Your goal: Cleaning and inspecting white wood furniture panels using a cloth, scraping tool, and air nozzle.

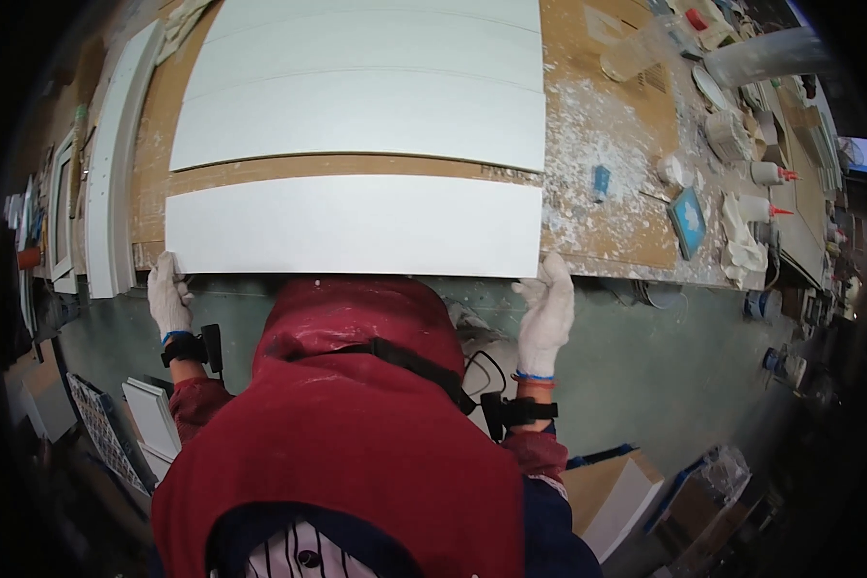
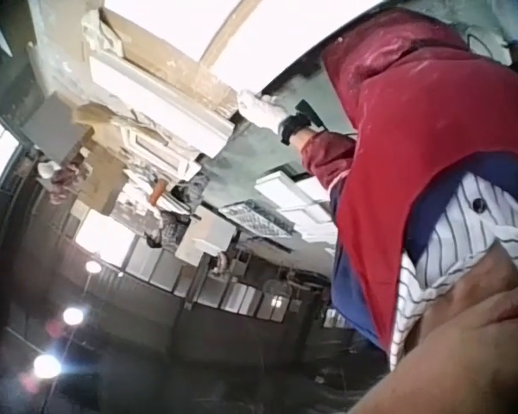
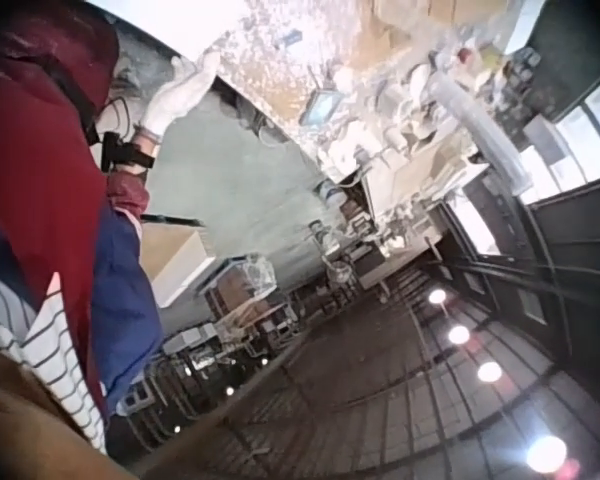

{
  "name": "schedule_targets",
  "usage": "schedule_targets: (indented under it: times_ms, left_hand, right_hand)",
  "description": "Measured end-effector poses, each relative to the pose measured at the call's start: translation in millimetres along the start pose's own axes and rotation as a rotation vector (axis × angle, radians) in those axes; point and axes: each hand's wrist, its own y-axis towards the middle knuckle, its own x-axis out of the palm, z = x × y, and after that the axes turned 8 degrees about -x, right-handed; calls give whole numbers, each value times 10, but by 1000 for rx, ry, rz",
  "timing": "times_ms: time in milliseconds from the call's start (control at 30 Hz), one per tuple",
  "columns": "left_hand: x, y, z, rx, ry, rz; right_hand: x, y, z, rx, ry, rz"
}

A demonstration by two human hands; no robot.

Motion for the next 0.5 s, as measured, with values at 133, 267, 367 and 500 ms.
schedule_targets:
  times_ms: [133, 267, 367, 500]
  left_hand:
    - [-4, 4, -17, 65, -28, 55]
    - [27, -47, 266, 206, -148, 43]
    - [59, 9, 508, 139, -198, -18]
    - [-19, -70, 776, 68, -182, -101]
  right_hand:
    - [-164, 12, -160, -197, -240, -257]
    - [-63, 40, -329, -402, -386, -334]
    - [-180, 292, -311, -591, -507, -395]
    - [-56, 739, -547, -806, -558, -543]
